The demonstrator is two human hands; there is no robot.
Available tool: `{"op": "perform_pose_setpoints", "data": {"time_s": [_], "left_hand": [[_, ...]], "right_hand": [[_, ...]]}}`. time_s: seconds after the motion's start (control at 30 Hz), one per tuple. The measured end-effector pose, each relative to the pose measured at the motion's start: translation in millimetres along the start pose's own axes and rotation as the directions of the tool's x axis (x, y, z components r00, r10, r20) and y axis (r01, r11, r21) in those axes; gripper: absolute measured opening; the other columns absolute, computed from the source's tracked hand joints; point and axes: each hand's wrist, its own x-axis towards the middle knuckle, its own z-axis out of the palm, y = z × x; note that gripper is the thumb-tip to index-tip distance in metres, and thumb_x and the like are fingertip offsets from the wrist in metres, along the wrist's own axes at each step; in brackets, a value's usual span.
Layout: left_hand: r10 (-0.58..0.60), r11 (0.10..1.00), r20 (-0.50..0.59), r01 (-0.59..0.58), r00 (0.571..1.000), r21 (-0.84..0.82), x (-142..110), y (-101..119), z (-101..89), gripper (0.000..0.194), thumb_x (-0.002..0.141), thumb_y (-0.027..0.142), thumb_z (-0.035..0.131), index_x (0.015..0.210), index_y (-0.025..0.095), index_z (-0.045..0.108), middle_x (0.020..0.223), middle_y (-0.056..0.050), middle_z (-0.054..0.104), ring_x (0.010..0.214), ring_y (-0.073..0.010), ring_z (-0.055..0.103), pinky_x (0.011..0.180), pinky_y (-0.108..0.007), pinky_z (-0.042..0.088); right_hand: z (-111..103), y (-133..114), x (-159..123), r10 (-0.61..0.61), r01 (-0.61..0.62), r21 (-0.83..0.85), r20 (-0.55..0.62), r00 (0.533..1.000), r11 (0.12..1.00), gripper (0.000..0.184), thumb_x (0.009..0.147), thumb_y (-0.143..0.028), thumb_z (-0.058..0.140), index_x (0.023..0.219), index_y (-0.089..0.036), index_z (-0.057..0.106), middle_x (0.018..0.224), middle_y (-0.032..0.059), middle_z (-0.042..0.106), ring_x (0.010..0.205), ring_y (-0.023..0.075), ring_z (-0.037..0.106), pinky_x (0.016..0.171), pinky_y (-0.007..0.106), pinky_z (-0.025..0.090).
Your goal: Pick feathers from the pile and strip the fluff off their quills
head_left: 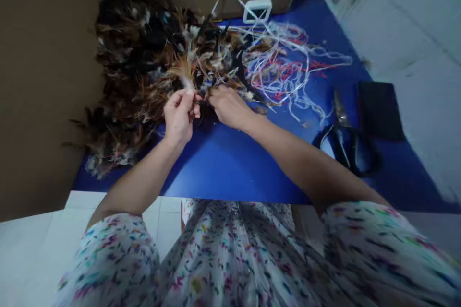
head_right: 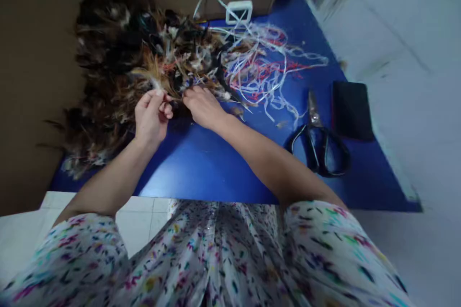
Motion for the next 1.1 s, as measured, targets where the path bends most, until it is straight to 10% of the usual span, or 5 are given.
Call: {"op": "perform_pose_setpoints", "data": {"time_s": [0.37, 0.67, 1.1], "left_hand": [[0.041, 0.999, -0.05, -0.042, 0.998, -0.019, 6, 2, -6.2, 0.021, 0.081, 0.032, 0.077, 0.075, 0.019, 0.061, 0.065, 0.004, 0.063, 0.042, -0.0029, 0.047, 0.039, -0.015, 0.038], [0.051, 0.998, -0.081, -0.054, 0.995, -0.036, 11, 3, -9.7, 0.021, 0.08, 0.031, 0.078, 0.075, 0.018, 0.061, 0.064, 0.004, 0.062, 0.042, -0.0033, 0.048, 0.04, -0.016, 0.037], [0.091, 0.994, -0.152, -0.1, 0.984, -0.049, 17, 7, -13.0, 0.02, 0.083, 0.03, 0.075, 0.076, 0.018, 0.061, 0.065, 0.005, 0.062, 0.042, -0.0028, 0.048, 0.04, -0.016, 0.035]], "right_hand": [[3, 24, 9, 0.311, -0.245, 0.34, -0.157, 0.937, 0.908, 0.033, 0.086, -0.007, 0.05, 0.109, -0.014, 0.073, 0.115, 0.0116, 0.07, 0.108, 0.0256, 0.064, 0.098, 0.04, 0.047], [-1, -2, -4, 0.079, -0.073, 0.147, -0.034, 0.996, 0.986, 0.039, 0.088, -0.034, 0.07, 0.121, -0.013, 0.067, 0.125, 0.015, 0.06, 0.117, 0.0303, 0.054, 0.1, 0.046, 0.045], [8, 8, 42, 0.175, -0.175, 0.043, -0.007, 0.984, 0.984, 0.031, 0.099, -0.01, 0.038, 0.113, -0.007, 0.065, 0.123, 0.0183, 0.063, 0.117, 0.0276, 0.057, 0.098, 0.039, 0.046]]}}
